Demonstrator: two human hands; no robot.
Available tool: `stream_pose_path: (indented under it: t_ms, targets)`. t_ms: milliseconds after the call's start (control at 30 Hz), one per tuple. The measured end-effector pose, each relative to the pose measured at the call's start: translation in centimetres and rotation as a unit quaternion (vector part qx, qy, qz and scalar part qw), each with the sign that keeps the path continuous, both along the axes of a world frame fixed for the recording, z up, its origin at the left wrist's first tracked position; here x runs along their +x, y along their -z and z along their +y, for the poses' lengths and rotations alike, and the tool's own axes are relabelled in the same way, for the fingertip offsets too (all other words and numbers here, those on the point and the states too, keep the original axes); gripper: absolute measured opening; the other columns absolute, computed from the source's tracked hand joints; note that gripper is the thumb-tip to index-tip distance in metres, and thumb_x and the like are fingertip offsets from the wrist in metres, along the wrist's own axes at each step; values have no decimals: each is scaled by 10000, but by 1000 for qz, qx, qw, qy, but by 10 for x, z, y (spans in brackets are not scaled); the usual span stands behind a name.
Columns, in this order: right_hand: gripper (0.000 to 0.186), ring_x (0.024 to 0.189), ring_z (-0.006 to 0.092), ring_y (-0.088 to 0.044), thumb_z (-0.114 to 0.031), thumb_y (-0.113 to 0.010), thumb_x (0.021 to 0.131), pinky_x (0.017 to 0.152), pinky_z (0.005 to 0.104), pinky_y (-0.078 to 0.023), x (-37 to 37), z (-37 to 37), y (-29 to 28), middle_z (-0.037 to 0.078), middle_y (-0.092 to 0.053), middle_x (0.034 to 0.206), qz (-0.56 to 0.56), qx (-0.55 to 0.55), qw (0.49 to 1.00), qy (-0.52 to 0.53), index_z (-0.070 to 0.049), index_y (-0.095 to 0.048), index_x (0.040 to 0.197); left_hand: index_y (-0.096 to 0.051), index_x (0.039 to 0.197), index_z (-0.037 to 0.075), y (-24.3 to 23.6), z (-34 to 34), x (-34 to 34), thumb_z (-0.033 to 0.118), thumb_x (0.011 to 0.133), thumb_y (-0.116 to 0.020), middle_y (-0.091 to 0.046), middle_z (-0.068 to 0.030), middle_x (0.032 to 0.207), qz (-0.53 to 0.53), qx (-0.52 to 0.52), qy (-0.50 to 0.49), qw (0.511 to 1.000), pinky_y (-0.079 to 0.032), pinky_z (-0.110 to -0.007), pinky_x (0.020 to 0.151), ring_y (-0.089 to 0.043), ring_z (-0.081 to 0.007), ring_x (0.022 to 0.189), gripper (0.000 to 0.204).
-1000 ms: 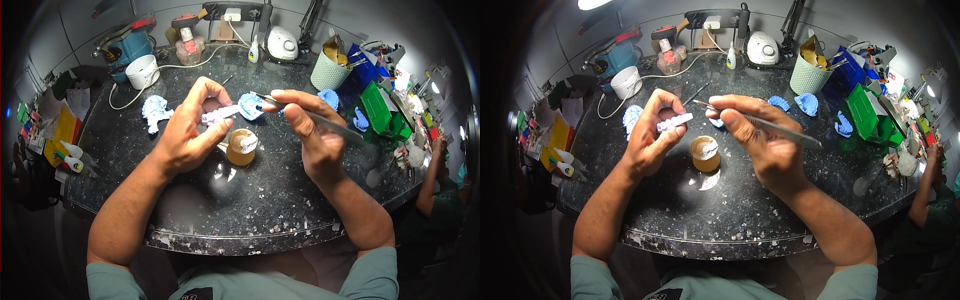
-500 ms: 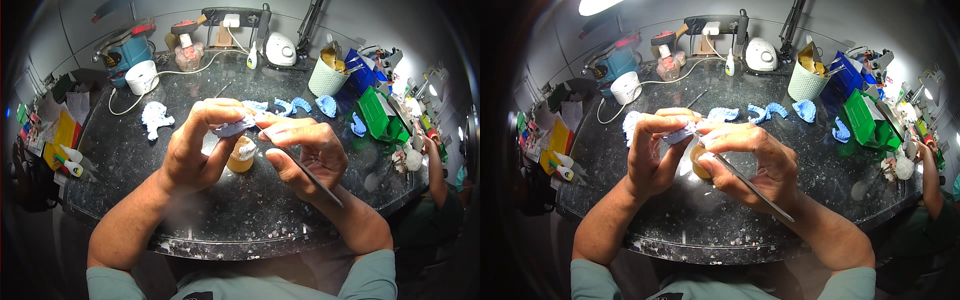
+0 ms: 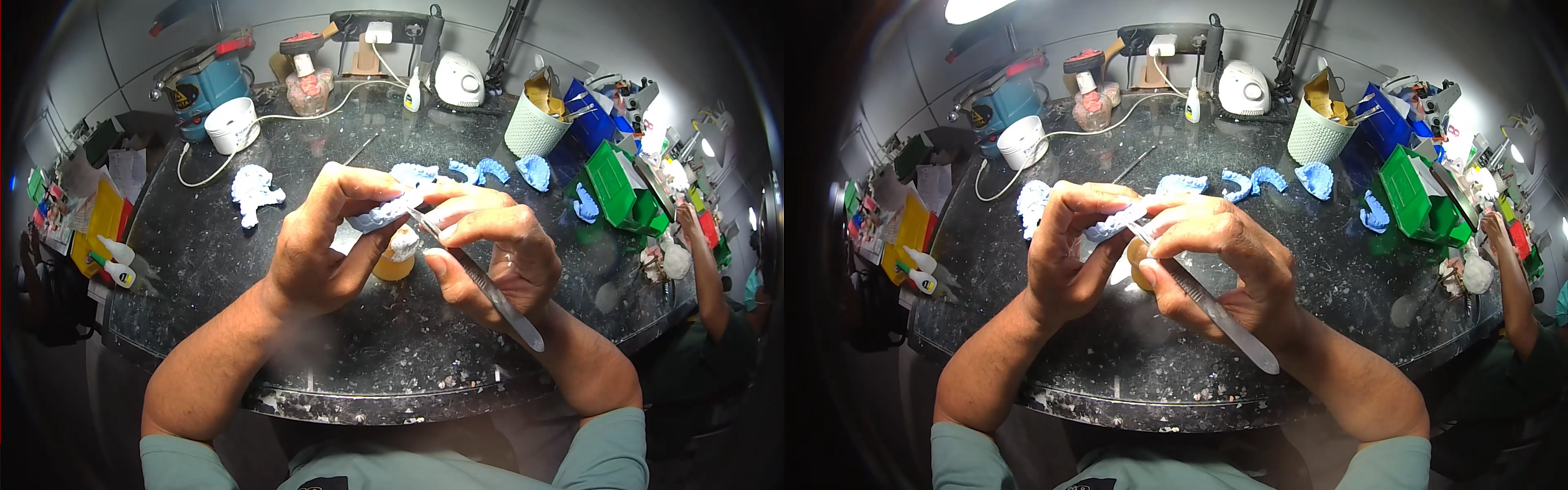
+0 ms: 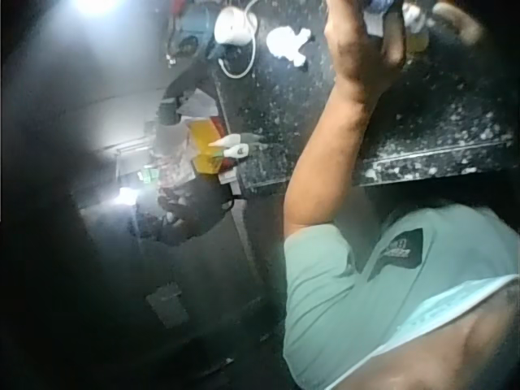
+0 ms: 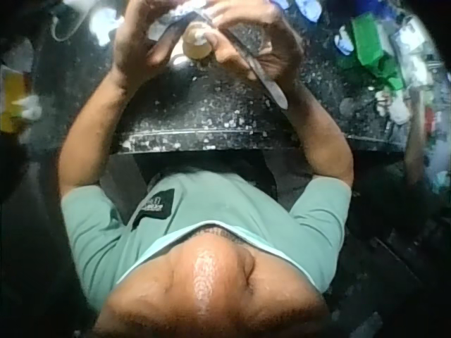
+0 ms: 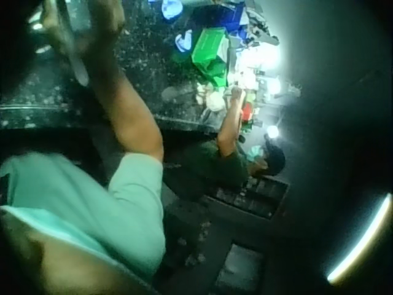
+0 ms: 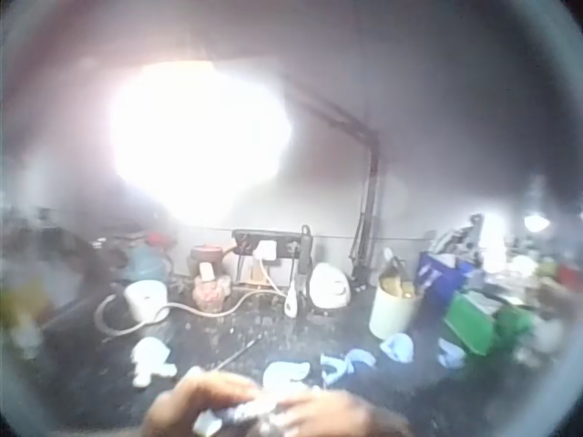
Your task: Trimming a dental impression model using a scraper tool.
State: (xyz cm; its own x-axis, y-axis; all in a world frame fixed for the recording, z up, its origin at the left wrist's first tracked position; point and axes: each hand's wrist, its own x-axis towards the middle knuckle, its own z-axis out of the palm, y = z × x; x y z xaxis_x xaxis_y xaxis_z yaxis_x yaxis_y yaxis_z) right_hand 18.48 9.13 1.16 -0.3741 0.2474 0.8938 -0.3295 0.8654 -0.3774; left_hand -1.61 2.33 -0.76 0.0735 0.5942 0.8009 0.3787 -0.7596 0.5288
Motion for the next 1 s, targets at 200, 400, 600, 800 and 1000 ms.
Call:
stream_pose_path:
  t_ms: [200,400,600,800,1000]
  targets:
    - [291,1072,308,-725,37,-811,767,937,423,-570,2,-2,-1,127,-722,990,-26,-4,1000,11,-36,-667,1009,-561,1212,-20,4,0,2,-162,853,-675,-657,-150,1161,-1,-3,-15,1000,-588,-326,940,-706,-236,1123,403]
    - [249,1095,354,-693,63,-746,820,992,479,-529,3,-2,-1,158,-688,1008,-47,15,999,8,-4,-628,1029,-572,1207,-26,3,-1,4,-169,838,-689,-650,-163,1167,7,20,-30,999,-591,-328,925,-707,-239,1110,413]
    - [231,1098,356,-694,62,-747,810,989,472,-528,3,-5,-2,162,-689,1004,-57,4,998,23,0,-644,1007,-573,1212,-30,2,-1,4,-175,832,-688,-643,-171,1168,17,23,-38,999,-592,-330,929,-703,-246,1116,422]
    - [253,1109,359,-698,86,-738,784,970,461,-540,3,0,-4,176,-697,1004,-72,20,997,18,-14,-643,996,-580,1204,-26,2,0,1,-181,818,-691,-641,-173,1165,40,31,-60,997,-591,-331,931,-702,-240,1096,430]
    - [267,1106,366,-702,110,-715,763,968,467,-540,4,0,-7,167,-688,1003,-71,29,997,9,-19,-634,982,-578,1201,-22,2,0,2,-174,820,-694,-642,-169,1172,31,19,-49,998,-591,-331,925,-701,-235,1097,427]
